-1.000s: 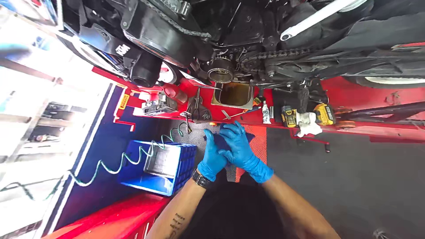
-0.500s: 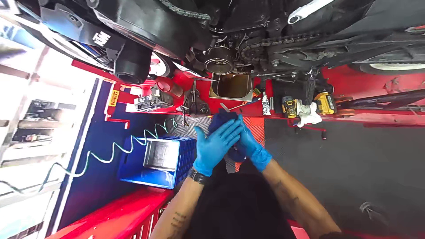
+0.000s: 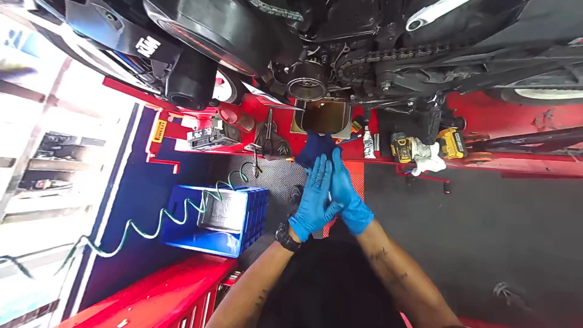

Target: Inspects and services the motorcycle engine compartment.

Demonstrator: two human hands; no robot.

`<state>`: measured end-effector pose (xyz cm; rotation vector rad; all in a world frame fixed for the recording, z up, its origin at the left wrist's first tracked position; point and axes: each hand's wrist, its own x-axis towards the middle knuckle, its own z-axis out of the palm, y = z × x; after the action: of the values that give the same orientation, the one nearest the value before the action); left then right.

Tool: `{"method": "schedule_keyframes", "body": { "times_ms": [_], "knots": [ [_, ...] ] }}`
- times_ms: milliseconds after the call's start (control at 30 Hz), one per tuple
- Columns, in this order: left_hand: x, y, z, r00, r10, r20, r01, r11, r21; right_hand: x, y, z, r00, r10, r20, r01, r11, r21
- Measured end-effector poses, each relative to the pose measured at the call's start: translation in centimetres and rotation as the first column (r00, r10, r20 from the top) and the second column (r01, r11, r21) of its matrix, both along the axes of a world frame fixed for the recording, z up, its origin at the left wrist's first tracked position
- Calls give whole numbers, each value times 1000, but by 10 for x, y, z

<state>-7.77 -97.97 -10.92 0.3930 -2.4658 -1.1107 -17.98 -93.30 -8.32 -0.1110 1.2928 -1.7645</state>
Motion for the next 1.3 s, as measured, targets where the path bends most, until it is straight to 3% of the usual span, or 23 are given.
{"method": "schedule_keyframes", "body": {
  "times_ms": [100,233,333,433,500,567,600,667,733,767,833,867,933,1033,1100,1167,1200,1300],
  "knots": [
    [4,2,-3,1000,-24,6,23,996,88,5,-1,-2,999,-27,-23,29,994,105],
    [-21,-35,12,995,89,-53,-82,989,125,41,6,3,1000,-27,12,28,998,-48],
    [-29,-60,17,984,162,-73,-130,936,326,58,6,9,998,44,-41,-48,993,-109],
    [-21,-43,17,981,180,-69,-110,818,565,53,-9,4,988,-2,-157,3,1000,8],
    [-8,-17,22,987,157,-33,-98,751,653,32,-19,-8,980,-6,-197,2,1000,-19],
    [10,-2,24,999,1,-36,23,744,667,0,-25,-23,964,-3,-267,-3,1000,-22],
    [20,-2,27,997,-65,-28,67,746,662,-15,-21,-25,943,79,-325,-77,997,17],
    [36,-20,32,999,-42,31,9,725,689,-33,-6,-20,815,416,-403,-410,906,106],
    [39,-47,30,997,-8,82,-59,624,779,-22,-3,-13,656,652,-381,-675,732,91],
    [37,-59,26,997,-17,79,-58,537,841,-11,-9,-15,643,685,-342,-726,688,15],
    [29,-73,15,996,52,67,-81,342,936,1,-26,-14,685,659,-311,-708,702,-74],
    [25,-76,12,989,124,84,-119,313,942,7,-32,-15,729,592,-344,-648,758,-70],
    [20,-77,15,962,231,147,-230,392,891,27,-36,-17,825,363,-433,-427,902,-58],
    [8,-74,12,908,377,181,-362,489,794,51,-34,-30,767,115,-631,-125,992,29],
    [-6,-71,2,804,573,162,-443,393,806,66,-32,-35,786,45,-616,-36,999,27],
    [-20,-65,-6,704,706,80,-416,318,852,74,-32,-31,916,-17,-402,11,1000,-19],
    [-23,-61,-14,712,702,21,-395,376,838,72,-33,-31,956,-33,-293,25,999,-31],
    [-2,-37,-56,871,488,-53,-383,744,548,47,-33,-38,996,-3,-87,7,999,37]
  ]
}}
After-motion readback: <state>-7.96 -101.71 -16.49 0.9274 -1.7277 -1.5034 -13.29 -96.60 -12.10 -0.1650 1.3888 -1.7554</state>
